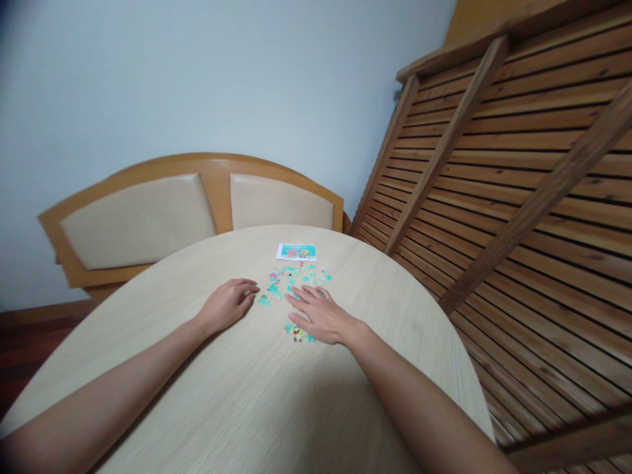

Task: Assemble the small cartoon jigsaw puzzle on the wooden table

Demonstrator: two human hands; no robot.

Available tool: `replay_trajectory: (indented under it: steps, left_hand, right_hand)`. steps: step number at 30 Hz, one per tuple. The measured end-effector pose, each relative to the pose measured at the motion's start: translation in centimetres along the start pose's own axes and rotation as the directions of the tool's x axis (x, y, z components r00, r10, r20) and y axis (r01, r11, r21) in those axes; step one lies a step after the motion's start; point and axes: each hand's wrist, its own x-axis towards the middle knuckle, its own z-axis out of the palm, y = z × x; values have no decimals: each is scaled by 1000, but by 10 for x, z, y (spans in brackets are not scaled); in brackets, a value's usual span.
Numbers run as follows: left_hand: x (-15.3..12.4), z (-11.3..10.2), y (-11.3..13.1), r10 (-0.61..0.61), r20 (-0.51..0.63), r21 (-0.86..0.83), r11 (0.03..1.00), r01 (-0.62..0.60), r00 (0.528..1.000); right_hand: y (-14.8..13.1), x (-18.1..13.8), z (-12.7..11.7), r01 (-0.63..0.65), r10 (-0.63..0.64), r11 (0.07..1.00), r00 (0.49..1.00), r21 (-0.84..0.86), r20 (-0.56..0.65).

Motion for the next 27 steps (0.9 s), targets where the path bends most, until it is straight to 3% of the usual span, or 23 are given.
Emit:
replay_trajectory:
  steps: [4,10,17,27]
  left_hand:
    - [0,0,-2,-46,-41,-30,999,45,998]
    - [0,-4,8,35,5,-78,996,-34,999]
    - [1,-1,-4,-88,-27,-34,996,87,996]
    - [3,2,-1,-8,-23,-103,995,6,1000]
  right_hand:
    - [1,0,2,-3,3,1000,1000,12,-8]
    - [3,1,3,-7,8,1000,1000,20,-2]
    - [3,1,4,-4,5,1000,1000,9,-7]
    - [2,-1,-1,5,-5,1000,999,14,-45]
